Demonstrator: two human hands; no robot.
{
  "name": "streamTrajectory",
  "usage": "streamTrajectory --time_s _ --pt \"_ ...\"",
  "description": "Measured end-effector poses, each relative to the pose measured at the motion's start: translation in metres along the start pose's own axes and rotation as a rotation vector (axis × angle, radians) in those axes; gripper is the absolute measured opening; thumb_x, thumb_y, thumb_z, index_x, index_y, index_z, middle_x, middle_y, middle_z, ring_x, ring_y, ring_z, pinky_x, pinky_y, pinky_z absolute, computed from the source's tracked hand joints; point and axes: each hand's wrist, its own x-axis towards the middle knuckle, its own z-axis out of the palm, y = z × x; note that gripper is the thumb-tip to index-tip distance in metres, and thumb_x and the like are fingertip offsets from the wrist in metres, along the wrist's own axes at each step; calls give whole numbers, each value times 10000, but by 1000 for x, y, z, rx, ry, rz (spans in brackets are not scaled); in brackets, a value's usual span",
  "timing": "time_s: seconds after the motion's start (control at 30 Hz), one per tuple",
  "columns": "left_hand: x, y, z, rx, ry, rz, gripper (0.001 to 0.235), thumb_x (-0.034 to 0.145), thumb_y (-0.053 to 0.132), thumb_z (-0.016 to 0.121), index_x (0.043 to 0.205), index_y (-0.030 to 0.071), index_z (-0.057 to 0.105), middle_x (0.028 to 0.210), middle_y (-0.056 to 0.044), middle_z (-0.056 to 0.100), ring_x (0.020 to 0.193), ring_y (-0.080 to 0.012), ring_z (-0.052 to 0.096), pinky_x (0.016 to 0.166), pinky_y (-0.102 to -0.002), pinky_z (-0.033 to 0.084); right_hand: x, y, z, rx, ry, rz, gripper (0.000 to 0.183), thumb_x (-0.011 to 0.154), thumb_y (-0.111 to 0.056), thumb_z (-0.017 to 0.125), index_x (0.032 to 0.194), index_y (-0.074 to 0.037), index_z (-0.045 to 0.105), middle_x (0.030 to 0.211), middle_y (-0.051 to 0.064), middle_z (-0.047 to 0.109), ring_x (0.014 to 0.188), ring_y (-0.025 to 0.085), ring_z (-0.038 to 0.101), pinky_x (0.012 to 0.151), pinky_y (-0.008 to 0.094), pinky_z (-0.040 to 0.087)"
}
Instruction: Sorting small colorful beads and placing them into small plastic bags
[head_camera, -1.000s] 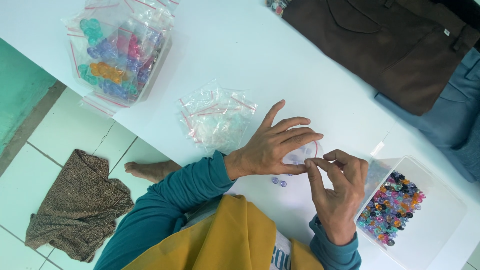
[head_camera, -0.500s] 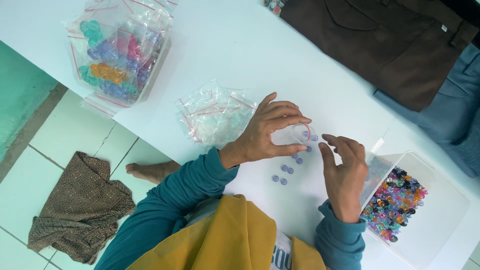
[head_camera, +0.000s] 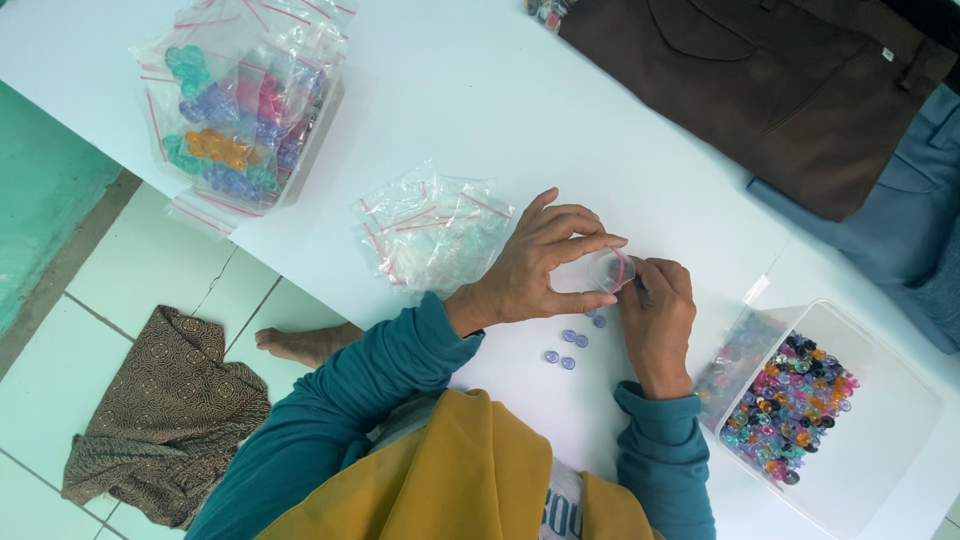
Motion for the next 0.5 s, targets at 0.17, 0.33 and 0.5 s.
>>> streamTrajectory --time_s 0.17,0.33,0.5 --pt "2 1 0 91 21 55 604 854 499 815 1345 194 639 1208 5 609 1312 -231 524 1258 -556 138 1 -24 -15 132 130 -32 200 1013 -40 736 1205 18 739 1017 153 600 958 351 661 755 420 555" --pt "4 0 1 157 43 111 592 854 507 806 1324 183 650 1207 -6 618 1311 -240 524 1256 -568 140 -3 -41 -30 259 294 -98 194 1041 -24 724 1226 31 737 1020 148 583 938 327 659 757 420 575" --pt "4 -2 5 189 56 136 596 854 511 804 1332 191 649 1221 1 629 1310 -241 532 1257 -570 146 -7 -43 -30 270 320 -166 211 981 11 757 1190 43 753 984 134 583 888 304 654 715 409 563"
